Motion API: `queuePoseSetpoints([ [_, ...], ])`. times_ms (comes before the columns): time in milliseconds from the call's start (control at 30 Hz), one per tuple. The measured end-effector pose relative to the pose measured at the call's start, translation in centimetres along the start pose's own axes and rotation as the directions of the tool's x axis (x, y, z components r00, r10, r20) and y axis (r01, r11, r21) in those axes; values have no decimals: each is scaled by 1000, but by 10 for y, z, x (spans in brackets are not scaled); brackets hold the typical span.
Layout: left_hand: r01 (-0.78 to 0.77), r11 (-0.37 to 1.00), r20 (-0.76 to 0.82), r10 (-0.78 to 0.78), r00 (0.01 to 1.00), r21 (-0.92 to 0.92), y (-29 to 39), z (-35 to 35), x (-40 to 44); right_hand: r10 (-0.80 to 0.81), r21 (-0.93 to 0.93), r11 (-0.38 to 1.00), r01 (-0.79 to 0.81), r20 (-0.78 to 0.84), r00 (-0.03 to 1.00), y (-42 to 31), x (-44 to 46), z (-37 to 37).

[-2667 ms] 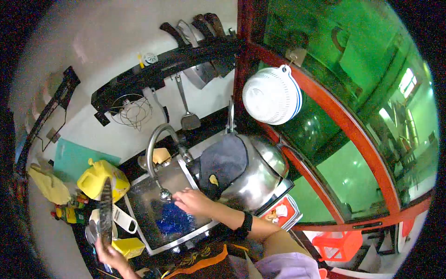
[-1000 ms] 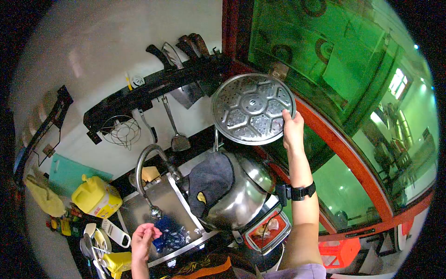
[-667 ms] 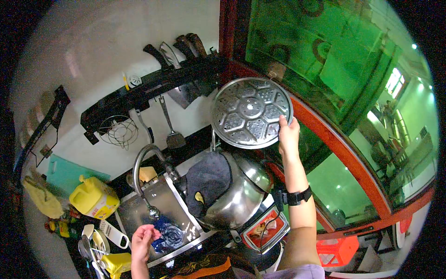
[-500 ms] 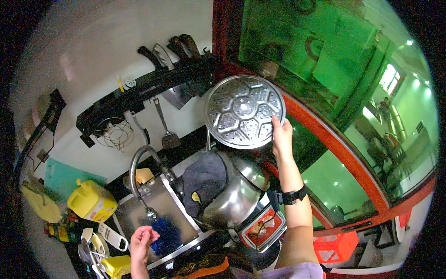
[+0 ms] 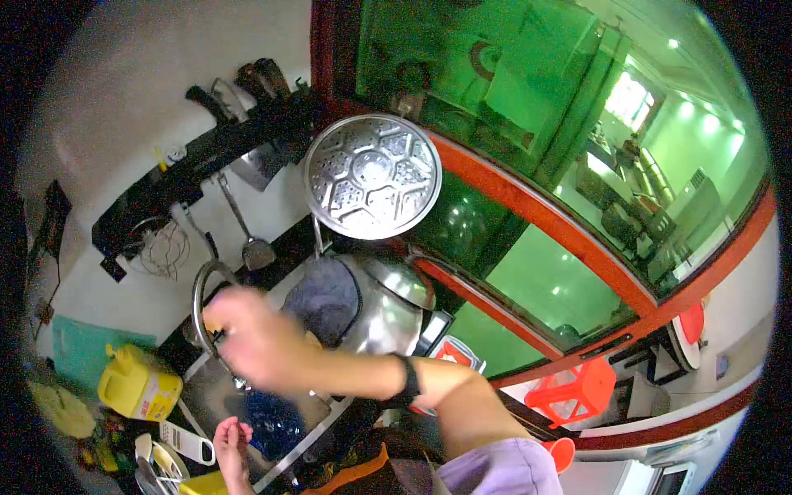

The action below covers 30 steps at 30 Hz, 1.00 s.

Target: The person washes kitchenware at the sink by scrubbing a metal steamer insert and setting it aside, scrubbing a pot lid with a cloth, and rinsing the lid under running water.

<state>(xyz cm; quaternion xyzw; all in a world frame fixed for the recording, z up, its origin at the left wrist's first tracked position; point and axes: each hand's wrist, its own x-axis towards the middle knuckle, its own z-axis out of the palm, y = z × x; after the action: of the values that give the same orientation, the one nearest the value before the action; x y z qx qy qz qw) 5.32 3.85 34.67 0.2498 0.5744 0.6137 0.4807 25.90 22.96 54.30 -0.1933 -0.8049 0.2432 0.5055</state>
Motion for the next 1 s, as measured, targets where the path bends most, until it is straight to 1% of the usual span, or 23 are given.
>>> queuePoseSetpoints([
  [33, -30, 998, -19, 31, 999, 47, -2, -4, -4, 59, 204, 970, -130, 320, 946, -19, -11, 41],
  [67, -93, 995, -233, 101, 967, 46, -5, 0, -17, -226, 389, 920, 46, 432, 873, -35, -23, 88],
  [100, -107, 984, -290, 145, 946, 142, -10, -9, -18, -255, 332, 943, 34, 652, 714, -52, -34, 124],
  [133, -106, 962, -272, 176, 946, 253, -15, -13, -21, -295, 307, 950, 58, 821, 488, -74, -40, 154],
  [167, -107, 921, -247, 210, 946, 374, -21, -20, -28, -189, 159, 981, 113, 920, 345, -90, -49, 178],
  [267, -130, 751, -88, 242, 966, 647, -49, -47, -65, -561, 370, 809, 456, 717, 413, -71, -114, 258],
  [300, -146, 746, -65, 246, 967, 650, -64, -57, -81, -250, 100, 885, 455, 926, 283, -91, -97, 257],
  [333, -10, 748, -81, 86, 993, 663, -25, -54, -99, -299, 181, 910, 373, 909, 290, -86, -92, 269],
  [367, -39, 842, -116, 120, 986, 538, -30, -61, -111, -175, 75, 939, 336, 944, 279, -90, -85, 284],
  [400, 66, 912, -181, 9, 983, 404, -38, -68, -125, -132, 113, 991, 71, 906, 403, -89, -80, 298],
  [433, 103, 926, -230, -18, 973, 364, -42, -77, -138, -93, 154, 985, -72, 843, 530, -89, -82, 317],
  [500, 126, 943, -295, -32, 955, 307, -56, -90, -153, -66, 195, 965, -177, 828, 556, -81, -85, 365],
  [533, 166, 936, -321, -61, 945, 312, -59, -92, -160, -111, 264, 952, -155, 770, 628, -76, -87, 390],
  [567, 206, 926, -341, -92, 936, 316, -61, -95, -166, -73, 193, 971, -143, 803, 591, -74, -87, 418],
  [667, 194, 939, -375, -77, 924, 284, -60, -99, -182, -479, 337, 878, 341, 650, 590, -71, -98, 492],
  [733, 238, 924, -398, -105, 911, 300, -55, -101, -195, -369, 174, 886, 429, 826, 426, -92, -90, 514],
  [767, 209, 857, -378, -18, 926, 471, -48, -102, -207, -318, 109, 902, 419, 823, 470, -89, -95, 529],
  [800, 178, 763, -339, 58, 939, 622, -38, -99, -222, -215, 37, 932, 362, 858, 467, -86, -97, 539],
  [867, 60, 760, -268, 153, 951, 647, 9, -102, -257, -17, -65, 977, 204, 926, 376, -68, -105, 550],
  [900, 57, 861, -277, 99, 956, 506, 39, -109, -270, -15, -68, 975, 211, 930, 366, -60, -108, 548],
  [933, 59, 935, -272, 41, 961, 349, 62, -116, -283, 12, -50, 995, 91, 927, 374, -49, -113, 541],
  [967, 55, 956, -355, 53, 933, 287, 71, -122, -295, 45, -35, 999, -32, 923, 383, -34, -117, 533],
  [1000, 48, 973, -432, 56, 900, 226, 74, -128, -303, 104, 13, 959, -282, 911, 399, 2, -134, 533],
])
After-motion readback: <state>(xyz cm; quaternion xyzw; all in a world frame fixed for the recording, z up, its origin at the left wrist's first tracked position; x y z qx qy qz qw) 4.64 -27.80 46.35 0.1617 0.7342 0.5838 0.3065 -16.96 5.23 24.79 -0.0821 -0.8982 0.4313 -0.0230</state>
